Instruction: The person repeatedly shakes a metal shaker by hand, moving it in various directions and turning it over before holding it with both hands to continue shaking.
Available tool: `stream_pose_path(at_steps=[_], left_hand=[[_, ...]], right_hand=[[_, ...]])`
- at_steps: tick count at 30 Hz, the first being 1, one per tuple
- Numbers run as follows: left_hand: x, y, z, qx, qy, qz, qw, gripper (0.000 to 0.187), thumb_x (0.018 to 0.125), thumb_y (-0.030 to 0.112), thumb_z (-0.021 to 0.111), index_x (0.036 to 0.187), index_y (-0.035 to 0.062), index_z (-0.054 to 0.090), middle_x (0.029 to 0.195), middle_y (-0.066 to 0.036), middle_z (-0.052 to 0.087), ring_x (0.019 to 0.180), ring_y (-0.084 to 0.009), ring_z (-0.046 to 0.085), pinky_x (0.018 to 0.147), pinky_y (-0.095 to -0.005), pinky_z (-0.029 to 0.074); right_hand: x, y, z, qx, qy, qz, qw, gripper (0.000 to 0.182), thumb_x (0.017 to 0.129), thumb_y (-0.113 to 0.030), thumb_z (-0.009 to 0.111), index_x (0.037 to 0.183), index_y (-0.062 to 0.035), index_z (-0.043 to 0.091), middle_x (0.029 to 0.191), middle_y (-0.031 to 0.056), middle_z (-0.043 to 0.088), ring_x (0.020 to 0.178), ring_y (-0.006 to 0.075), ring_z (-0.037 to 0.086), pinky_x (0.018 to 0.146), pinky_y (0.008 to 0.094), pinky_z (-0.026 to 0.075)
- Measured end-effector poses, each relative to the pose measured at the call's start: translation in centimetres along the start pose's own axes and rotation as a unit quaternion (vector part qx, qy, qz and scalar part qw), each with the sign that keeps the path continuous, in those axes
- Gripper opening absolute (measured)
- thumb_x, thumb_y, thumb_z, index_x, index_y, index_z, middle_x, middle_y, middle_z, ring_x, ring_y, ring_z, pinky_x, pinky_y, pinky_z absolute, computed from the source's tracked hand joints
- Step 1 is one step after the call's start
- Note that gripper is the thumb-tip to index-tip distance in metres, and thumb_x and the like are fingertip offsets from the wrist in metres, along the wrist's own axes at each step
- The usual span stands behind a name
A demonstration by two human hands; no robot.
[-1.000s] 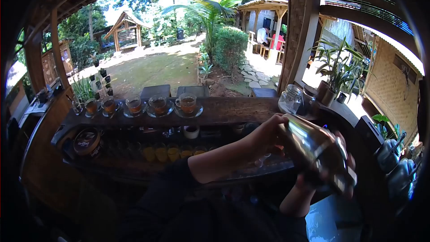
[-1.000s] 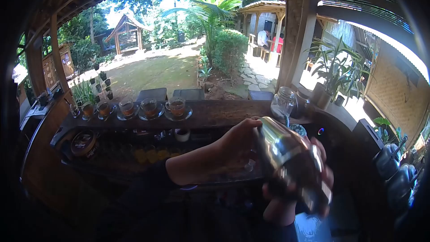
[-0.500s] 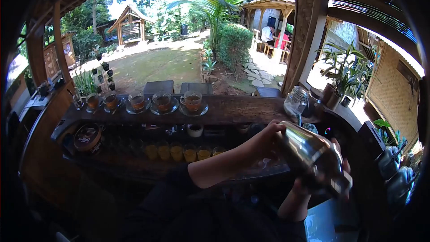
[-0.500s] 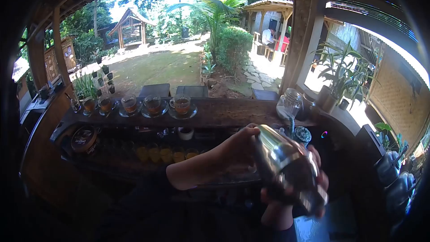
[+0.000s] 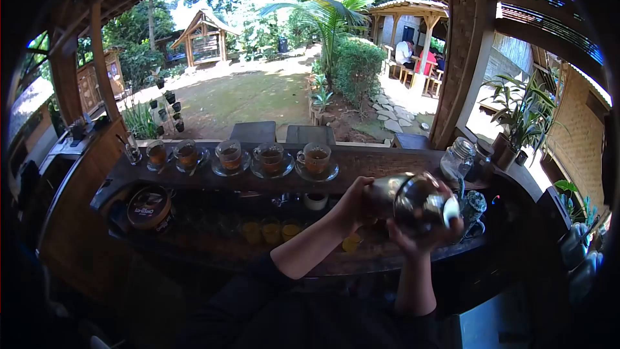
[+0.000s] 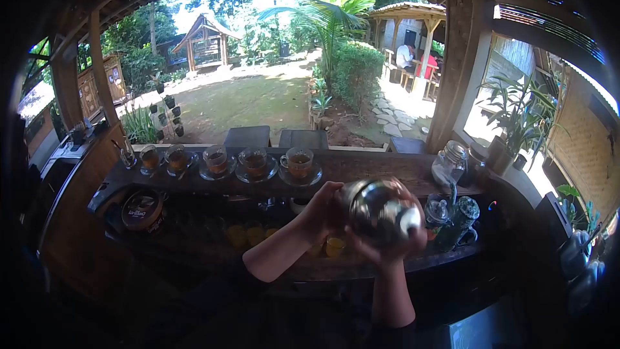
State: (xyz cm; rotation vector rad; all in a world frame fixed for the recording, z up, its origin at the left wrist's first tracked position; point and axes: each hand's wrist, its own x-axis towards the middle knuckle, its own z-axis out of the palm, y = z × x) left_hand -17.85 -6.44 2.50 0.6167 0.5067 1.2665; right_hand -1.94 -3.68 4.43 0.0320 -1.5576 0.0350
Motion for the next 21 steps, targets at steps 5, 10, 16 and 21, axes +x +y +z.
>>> stream_pose_path(at_steps=[5, 10, 16, 21], left_hand=[[-3.5, 2.6, -1.7, -0.002, 0.086, 0.031, 0.996, 0.048, 0.080, 0.047, 0.046, 0.101, 0.0054, 0.057, 0.095, -0.014, 0.063, 0.080, -0.0226, 0.062, 0.069, -0.0372, 0.053], [-10.7, 8.7, -1.7, 0.050, -0.235, 0.275, 0.931, 0.055, 0.080, 0.042, 0.044, 0.117, 0.0015, 0.047, 0.113, -0.021, 0.055, 0.095, -0.0282, 0.060, 0.079, -0.0392, 0.051], [-10.1, 7.6, -8.4, -0.119, -0.108, 0.339, 0.927, 0.042, 0.090, 0.041, 0.047, 0.121, 0.0132, 0.047, 0.120, -0.005, 0.051, 0.109, -0.0173, 0.052, 0.085, -0.0361, 0.049], [-12.8, 9.6, -8.8, -0.118, -0.048, 0.373, 0.919, 0.040, 0.090, 0.041, 0.047, 0.118, 0.0134, 0.049, 0.117, -0.005, 0.053, 0.108, -0.0170, 0.053, 0.082, -0.0366, 0.051]], right_hand=[[3.7, -1.8, 5.9, 0.102, -0.088, 0.009, 0.991, 0.082, 0.062, -0.022, 0.080, 0.126, -0.0233, 0.029, 0.127, 0.0160, 0.039, 0.113, 0.0371, 0.047, 0.089, 0.0504, 0.041], [5.8, -9.8, 10.3, 0.204, -0.158, -0.344, 0.903, 0.057, 0.068, -0.025, 0.071, 0.114, -0.0435, 0.042, 0.122, 0.0016, 0.048, 0.102, 0.0439, 0.053, 0.090, 0.0631, 0.035], [5.6, -5.9, 18.9, 0.250, -0.231, 0.012, 0.940, 0.059, 0.063, -0.016, 0.075, 0.113, -0.0317, 0.048, 0.127, 0.0095, 0.046, 0.114, 0.0433, 0.044, 0.085, 0.0533, 0.042], [8.5, -13.4, 19.4, 0.209, -0.235, -0.389, 0.866, 0.065, 0.065, -0.019, 0.072, 0.120, -0.0375, 0.042, 0.128, 0.0041, 0.046, 0.112, 0.0405, 0.047, 0.087, 0.0572, 0.039]])
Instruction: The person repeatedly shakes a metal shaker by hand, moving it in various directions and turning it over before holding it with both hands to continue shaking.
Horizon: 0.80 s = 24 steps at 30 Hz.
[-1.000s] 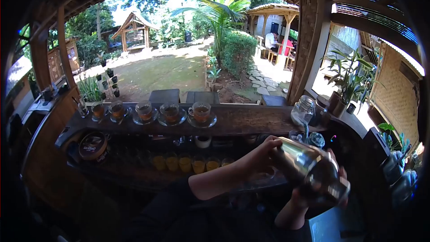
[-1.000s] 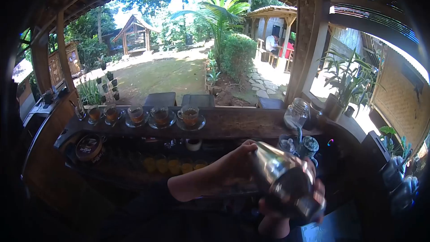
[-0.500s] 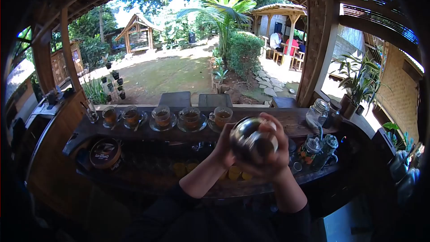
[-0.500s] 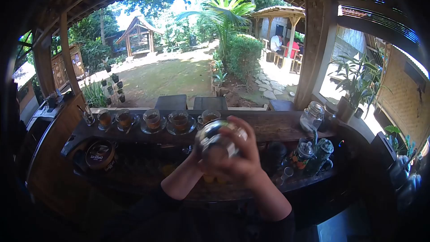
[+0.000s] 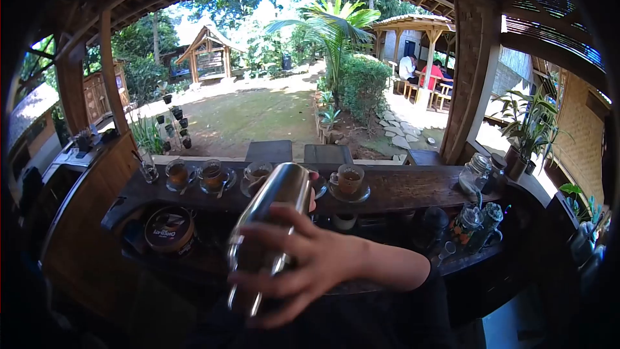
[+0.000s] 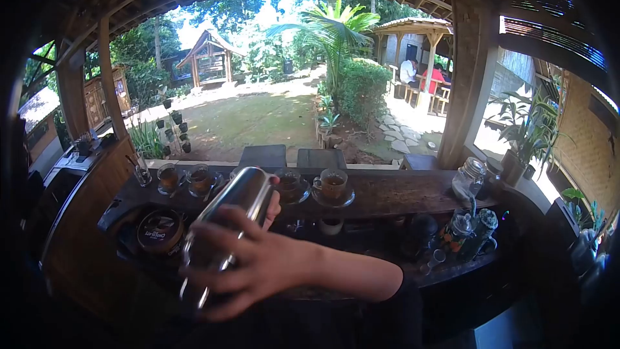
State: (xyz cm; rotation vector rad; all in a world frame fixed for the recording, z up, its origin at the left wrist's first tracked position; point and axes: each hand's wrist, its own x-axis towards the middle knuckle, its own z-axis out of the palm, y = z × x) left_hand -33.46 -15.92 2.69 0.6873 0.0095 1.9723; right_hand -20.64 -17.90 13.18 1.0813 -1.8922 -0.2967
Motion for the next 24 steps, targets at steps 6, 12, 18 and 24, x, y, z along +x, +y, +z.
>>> stream_pose_path(at_steps=[6, 12, 18, 24], left_hand=[[-1.6, 4.7, -1.3, 0.031, 0.014, 0.000, 0.999, 0.038, 0.090, 0.041, 0.047, 0.116, 0.0137, 0.051, 0.114, -0.005, 0.055, 0.108, -0.0168, 0.053, 0.080, -0.0373, 0.052], [-1.7, 7.3, -2.7, -0.040, 0.046, -0.031, 0.998, 0.039, 0.091, 0.040, 0.044, 0.119, 0.0144, 0.051, 0.111, -0.009, 0.057, 0.105, -0.0221, 0.055, 0.073, -0.0402, 0.053], [-4.2, 8.0, -2.6, -0.015, 0.087, -0.081, 0.993, 0.040, 0.091, 0.040, 0.043, 0.122, 0.0149, 0.048, 0.113, -0.011, 0.054, 0.102, -0.0260, 0.055, 0.071, -0.0410, 0.053], [-4.4, 6.9, -0.9, 0.005, 0.088, -0.130, 0.988, 0.042, 0.092, 0.039, 0.043, 0.126, 0.0154, 0.045, 0.116, -0.013, 0.052, 0.100, -0.0298, 0.055, 0.068, -0.0418, 0.053]], right_hand=[[-1.2, 4.5, 2.4, 0.126, 0.056, 0.099, 0.985, 0.067, 0.064, -0.016, 0.075, 0.120, -0.0322, 0.044, 0.127, 0.0088, 0.045, 0.114, 0.0382, 0.046, 0.090, 0.0537, 0.039], [0.8, 3.0, 2.9, 0.150, 0.086, 0.067, 0.983, 0.053, 0.068, -0.015, 0.071, 0.115, -0.0177, 0.046, 0.124, 0.0084, 0.045, 0.115, 0.0401, 0.045, 0.092, 0.0595, 0.036], [2.0, 0.2, 3.3, 0.101, 0.067, -0.011, 0.993, 0.034, 0.077, -0.029, 0.058, 0.108, -0.0359, 0.048, 0.128, 0.0026, 0.043, 0.116, 0.0469, 0.040, 0.084, 0.0654, 0.038], [-2.4, 3.5, 3.1, 0.137, 0.092, 0.179, 0.970, 0.053, 0.067, -0.020, 0.071, 0.115, -0.0227, 0.050, 0.124, 0.0070, 0.046, 0.115, 0.0387, 0.040, 0.088, 0.0527, 0.042]])
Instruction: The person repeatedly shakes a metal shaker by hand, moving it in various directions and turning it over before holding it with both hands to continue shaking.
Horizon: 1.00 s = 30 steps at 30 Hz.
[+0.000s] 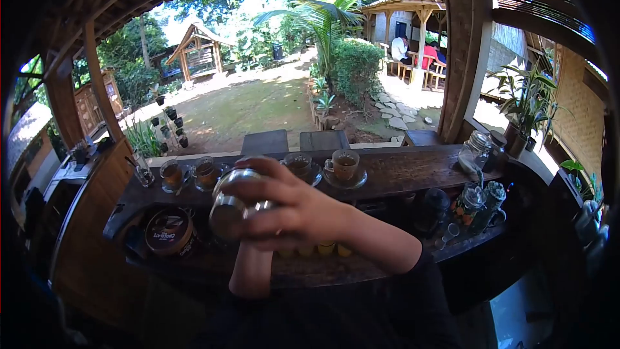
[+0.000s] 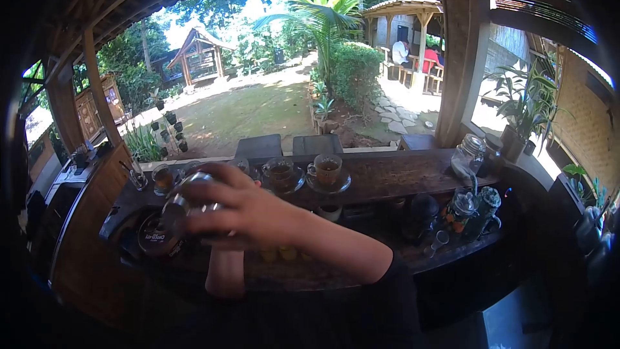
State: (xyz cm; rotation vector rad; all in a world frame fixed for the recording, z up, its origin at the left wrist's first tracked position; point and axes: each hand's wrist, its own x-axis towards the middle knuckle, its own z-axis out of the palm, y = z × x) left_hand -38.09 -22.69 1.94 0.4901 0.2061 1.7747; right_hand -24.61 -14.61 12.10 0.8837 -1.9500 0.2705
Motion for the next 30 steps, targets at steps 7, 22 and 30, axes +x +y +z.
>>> stream_pose_path(at_steps=[7, 22, 30], left_hand=[[2.2, -3.4, 3.5, 0.020, 0.018, -0.056, 0.998, 0.044, 0.092, 0.039, 0.043, 0.129, 0.0160, 0.042, 0.119, -0.015, 0.050, 0.097, -0.0343, 0.055, 0.066, -0.0427, 0.053], [7.1, -17.5, 5.4, 0.105, -0.216, 0.062, 0.969, 0.047, 0.092, 0.038, 0.043, 0.131, 0.0135, 0.038, 0.123, -0.014, 0.046, 0.096, -0.0319, 0.057, 0.066, -0.0396, 0.055], [11.1, -25.3, 12.0, 0.045, -0.049, -0.078, 0.995, 0.040, 0.093, 0.036, 0.041, 0.120, 0.0055, 0.045, 0.107, -0.009, 0.057, 0.102, -0.0192, 0.057, 0.084, -0.0346, 0.049]], right_hand=[[0.1, -6.1, -4.8, -0.001, -0.031, -0.139, 0.990, 0.038, 0.075, -0.022, 0.063, 0.112, -0.0219, 0.055, 0.125, 0.0039, 0.047, 0.115, 0.0396, 0.044, 0.085, 0.0638, 0.037], [-6.5, -8.2, -14.6, -0.082, -0.050, -0.090, 0.991, 0.033, 0.079, -0.020, 0.059, 0.110, -0.0145, 0.051, 0.128, 0.0040, 0.044, 0.120, 0.0375, 0.041, 0.089, 0.0634, 0.035], [-14.2, -9.3, -22.7, -0.045, 0.183, 0.028, 0.982, 0.060, 0.063, -0.015, 0.080, 0.114, -0.0245, 0.051, 0.122, 0.0118, 0.043, 0.114, 0.0396, 0.044, 0.091, 0.0570, 0.040]])
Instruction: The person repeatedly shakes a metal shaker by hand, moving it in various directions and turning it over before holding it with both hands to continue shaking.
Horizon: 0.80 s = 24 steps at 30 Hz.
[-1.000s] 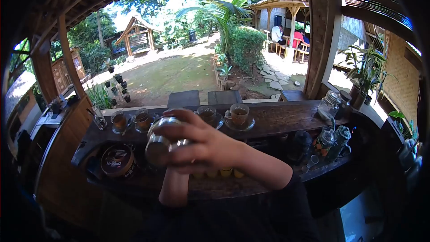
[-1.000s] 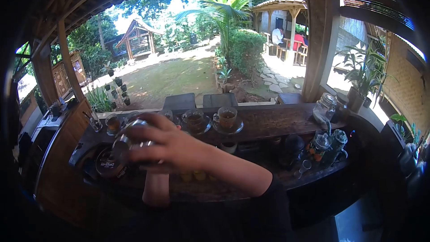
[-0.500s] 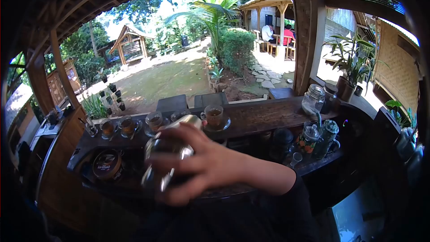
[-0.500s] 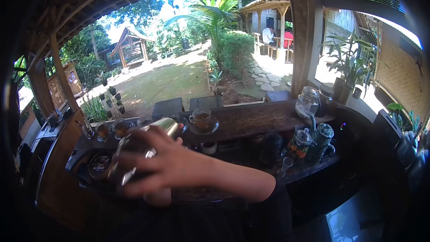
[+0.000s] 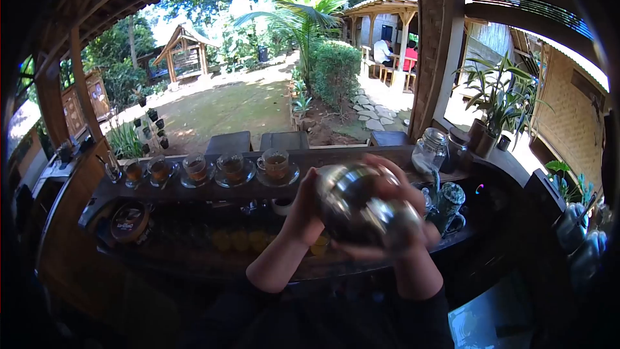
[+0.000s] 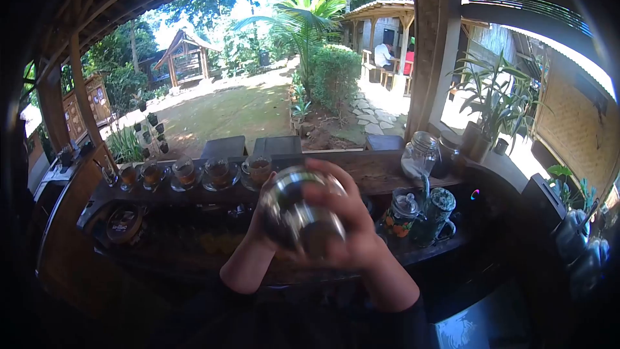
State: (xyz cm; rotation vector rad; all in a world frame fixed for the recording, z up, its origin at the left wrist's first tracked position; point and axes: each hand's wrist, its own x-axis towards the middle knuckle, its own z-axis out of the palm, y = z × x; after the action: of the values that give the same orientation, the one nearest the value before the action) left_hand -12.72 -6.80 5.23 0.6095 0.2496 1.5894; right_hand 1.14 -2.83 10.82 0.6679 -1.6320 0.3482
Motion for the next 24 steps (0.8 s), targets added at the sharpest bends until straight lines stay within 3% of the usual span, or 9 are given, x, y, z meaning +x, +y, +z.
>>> stream_pose_path(at_steps=[4, 5, 6, 7, 10, 12, 16, 22, 24], left_hand=[[-0.5, -3.0, 4.5, 0.316, -0.122, 0.109, 0.935, 0.054, 0.089, 0.047, 0.048, 0.122, 0.0047, 0.043, 0.107, -0.010, 0.054, 0.101, -0.0200, 0.055, 0.087, -0.0362, 0.047], [1.3, -4.0, 4.5, 0.279, -0.085, 0.057, 0.955, 0.052, 0.090, 0.045, 0.048, 0.122, 0.0053, 0.043, 0.106, -0.009, 0.054, 0.099, -0.0182, 0.056, 0.084, -0.0343, 0.048], [3.3, -4.8, 3.9, 0.240, -0.049, 0.006, 0.969, 0.049, 0.091, 0.044, 0.047, 0.122, 0.0059, 0.043, 0.104, -0.008, 0.054, 0.097, -0.0163, 0.056, 0.081, -0.0325, 0.049], [4.6, -5.4, 3.2, 0.241, -0.024, -0.025, 0.970, 0.046, 0.092, 0.041, 0.046, 0.122, 0.0064, 0.043, 0.104, -0.007, 0.054, 0.094, -0.0147, 0.056, 0.077, -0.0308, 0.049], [4.6, -6.3, 4.9, 0.244, 0.046, -0.060, 0.967, 0.042, 0.093, 0.038, 0.046, 0.122, 0.0079, 0.043, 0.102, -0.005, 0.054, 0.086, -0.0122, 0.057, 0.069, -0.0273, 0.050], [2.7, -6.1, 6.7, 0.251, -0.100, -0.033, 0.962, 0.045, 0.092, 0.039, 0.047, 0.124, 0.0079, 0.042, 0.104, -0.005, 0.053, 0.091, -0.0117, 0.055, 0.075, -0.0275, 0.048], [1.2, -6.4, 8.3, 0.293, -0.233, 0.096, 0.922, 0.042, 0.093, 0.033, 0.044, 0.126, 0.0075, 0.040, 0.107, -0.004, 0.051, 0.097, -0.0101, 0.050, 0.080, -0.0272, 0.044], [3.1, -7.1, 5.2, 0.182, 0.016, -0.096, 0.979, 0.045, 0.093, 0.039, 0.045, 0.124, 0.0071, 0.042, 0.094, -0.006, 0.056, 0.077, -0.0138, 0.059, 0.067, -0.0284, 0.050], [2.2, -5.3, 5.9, 0.220, -0.069, -0.069, 0.971, 0.047, 0.092, 0.040, 0.046, 0.126, 0.0071, 0.040, 0.099, -0.007, 0.055, 0.085, -0.0147, 0.058, 0.071, -0.0294, 0.049]], right_hand=[[-3.8, -10.3, -2.4, 0.212, 0.175, 0.217, 0.937, 0.046, 0.069, -0.016, 0.075, 0.106, -0.0329, 0.054, 0.127, 0.0092, 0.036, 0.119, 0.0408, 0.038, 0.093, 0.0611, 0.038], [-2.5, -7.4, -1.7, 0.073, 0.176, 0.061, 0.980, 0.045, 0.074, -0.020, 0.071, 0.111, -0.0345, 0.050, 0.127, 0.0083, 0.035, 0.118, 0.0409, 0.038, 0.094, 0.0615, 0.037], [-3.2, -7.3, -3.7, -0.090, 0.138, 0.172, 0.971, 0.056, 0.072, -0.025, 0.073, 0.118, -0.0386, 0.044, 0.128, 0.0103, 0.034, 0.117, 0.0405, 0.039, 0.093, 0.0606, 0.038], [-4.3, -3.5, -6.0, -0.232, 0.085, -0.016, 0.969, 0.069, 0.068, -0.029, 0.075, 0.126, -0.0328, 0.038, 0.130, 0.0153, 0.032, 0.118, 0.0400, 0.038, 0.094, 0.0577, 0.038], [-4.9, -4.9, -8.6, -0.385, 0.154, 0.106, 0.904, 0.100, 0.063, -0.034, 0.079, 0.133, -0.0266, 0.007, 0.131, 0.0172, 0.028, 0.118, 0.0411, 0.039, 0.097, 0.0530, 0.038], [-2.3, -7.2, -7.9, -0.291, 0.047, -0.038, 0.955, 0.099, 0.065, -0.034, 0.078, 0.136, -0.0269, 0.009, 0.137, 0.0160, 0.022, 0.124, 0.0384, 0.034, 0.099, 0.0546, 0.037], [-4.3, -8.7, -6.3, -0.243, 0.081, 0.049, 0.966, 0.098, 0.065, -0.042, 0.077, 0.137, -0.0257, 0.014, 0.139, 0.0170, 0.021, 0.125, 0.0389, 0.033, 0.100, 0.0535, 0.035], [-4.9, -5.3, -8.5, -0.407, 0.161, 0.112, 0.892, 0.103, 0.058, -0.042, 0.079, 0.133, -0.0292, 0.010, 0.130, 0.0160, 0.029, 0.118, 0.0368, 0.037, 0.093, 0.0493, 0.042], [-2.5, -6.1, -6.8, -0.328, 0.032, -0.089, 0.940, 0.103, 0.072, -0.035, 0.070, 0.140, -0.0187, -0.005, 0.135, 0.0197, 0.027, 0.123, 0.0405, 0.034, 0.104, 0.0505, 0.029]])
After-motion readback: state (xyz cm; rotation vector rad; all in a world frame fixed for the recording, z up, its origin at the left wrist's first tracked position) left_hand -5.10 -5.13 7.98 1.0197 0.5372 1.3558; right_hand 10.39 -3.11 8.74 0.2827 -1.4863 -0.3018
